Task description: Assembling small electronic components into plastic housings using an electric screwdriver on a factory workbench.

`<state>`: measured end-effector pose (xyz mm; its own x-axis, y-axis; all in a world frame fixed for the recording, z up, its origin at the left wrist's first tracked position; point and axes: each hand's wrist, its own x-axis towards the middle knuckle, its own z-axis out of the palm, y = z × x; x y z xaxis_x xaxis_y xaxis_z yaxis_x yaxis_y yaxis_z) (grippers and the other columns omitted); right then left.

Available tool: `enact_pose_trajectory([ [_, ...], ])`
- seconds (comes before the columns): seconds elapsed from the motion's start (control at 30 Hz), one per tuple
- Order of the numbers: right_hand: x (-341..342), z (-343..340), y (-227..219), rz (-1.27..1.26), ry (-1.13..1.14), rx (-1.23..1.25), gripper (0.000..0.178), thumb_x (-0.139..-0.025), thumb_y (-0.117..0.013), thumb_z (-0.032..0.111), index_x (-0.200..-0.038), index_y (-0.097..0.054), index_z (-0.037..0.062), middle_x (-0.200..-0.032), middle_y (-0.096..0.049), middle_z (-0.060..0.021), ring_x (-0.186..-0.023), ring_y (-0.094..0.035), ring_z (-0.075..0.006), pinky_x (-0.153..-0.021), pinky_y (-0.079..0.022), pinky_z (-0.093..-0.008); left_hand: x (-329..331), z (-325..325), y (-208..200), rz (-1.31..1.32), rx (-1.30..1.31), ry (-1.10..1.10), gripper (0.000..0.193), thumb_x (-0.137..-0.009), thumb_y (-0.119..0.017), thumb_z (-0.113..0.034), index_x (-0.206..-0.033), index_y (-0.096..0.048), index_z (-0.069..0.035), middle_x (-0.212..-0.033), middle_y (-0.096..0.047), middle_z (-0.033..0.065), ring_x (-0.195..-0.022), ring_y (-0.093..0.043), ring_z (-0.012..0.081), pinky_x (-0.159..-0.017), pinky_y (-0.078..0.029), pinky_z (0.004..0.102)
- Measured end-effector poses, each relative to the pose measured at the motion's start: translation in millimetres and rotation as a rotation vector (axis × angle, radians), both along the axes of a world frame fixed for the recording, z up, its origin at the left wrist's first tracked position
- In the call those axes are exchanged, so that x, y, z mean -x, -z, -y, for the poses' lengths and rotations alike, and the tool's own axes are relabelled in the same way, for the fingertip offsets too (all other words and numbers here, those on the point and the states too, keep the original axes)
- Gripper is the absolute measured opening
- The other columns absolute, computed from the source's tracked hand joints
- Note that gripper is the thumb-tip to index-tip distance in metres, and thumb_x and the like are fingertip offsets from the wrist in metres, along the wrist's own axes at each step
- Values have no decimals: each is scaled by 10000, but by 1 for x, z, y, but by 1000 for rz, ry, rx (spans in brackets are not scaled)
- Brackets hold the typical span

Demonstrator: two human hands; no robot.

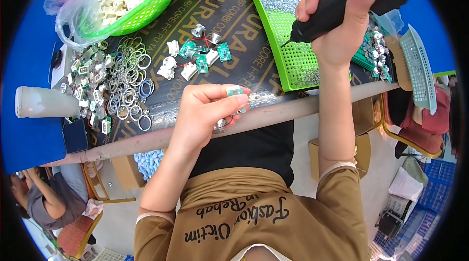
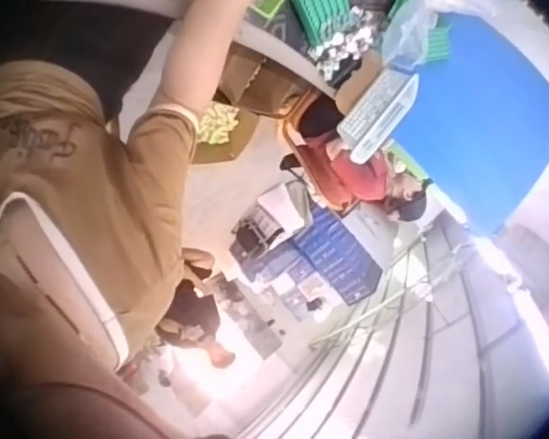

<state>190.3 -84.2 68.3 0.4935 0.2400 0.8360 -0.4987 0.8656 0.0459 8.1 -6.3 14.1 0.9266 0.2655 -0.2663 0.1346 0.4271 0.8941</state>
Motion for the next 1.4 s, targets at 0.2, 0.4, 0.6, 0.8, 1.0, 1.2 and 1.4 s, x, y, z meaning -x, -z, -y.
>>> enact_pose_trajectory([
  [0.2, 18, 19, -6, 62, 1074, 934, 528, -829, -493, 511, -959, -423, 4, -746, -438, -49, -451, -486, -119, -381, -396, -224, 1, -1, 0, 5, -35, 7, 207, -745, -628, -84, -893, -631, 61, -683, -628, 116, -547, -549, 99, -523, -438, 206],
  [0.4, 15, 20, -3, 62, 1049, 934, 537, -813, -520, 512, -962, -421, 5, -768, -435, -50, -449, -484, -119, -380, -399, -228, 2, 0, 0, 2, -42, 10, 204, -747, -628, -83, -896, -633, 57, -688, -629, 113, -554, -554, 97, -522, -437, 202],
  [0.6, 12, 22, 2, 82, 1034, 942, 538, -811, -528, 505, -969, -422, 2, -797, -439, -54, -455, -486, -122, -381, -403, -236, 4, 1, -4, -39, -35, -6, 208, -748, -629, -90, -902, -635, 49, -695, -633, 100, -562, -559, 91, -532, -446, 194],
  [0.8, 16, 15, -2, 47, 1069, 901, 525, -819, -523, 492, -973, -425, 0, -796, -443, -58, -459, -487, -125, -386, -405, -237, 26, 25, -11, -36, 6, -11, 210, -756, -620, -40, -945, -622, 52, -731, -636, 110, -601, -579, 116, -559, -468, 216],
  [1.0, -18, -15, 23, 121, 206, 49, 522, -826, -492, 520, -936, -436, 14, -732, -443, -41, -452, -486, -120, -383, -411, -234, 3, 17, -2, 15, -99, -18, 215, -762, -631, -53, -947, -619, 55, -754, -637, 104, -603, -568, 101, -548, -460, 208],
  [1.2, -8, 29, 15, 225, 964, 1005, 575, -837, -387, 583, -945, -430, 20, -581, -480, -104, -512, -490, -194, -501, -415, -293, -9, 12, 3, -7, -3, -15, 204, -758, -641, -56, -933, -627, 48, -738, -630, 86, -583, -545, 79, -530, -447, 190],
  [1.4, -6, 50, -7, 227, 795, 847, 766, -727, -373, 740, -1052, -453, 52, -641, -464, -74, -558, -445, -183, -566, -358, -322, -8, 10, 6, 15, -41, -17, 193, -762, -639, -51, -927, -629, 48, -726, -622, 70, -575, -539, 69, -505, -432, 179],
])
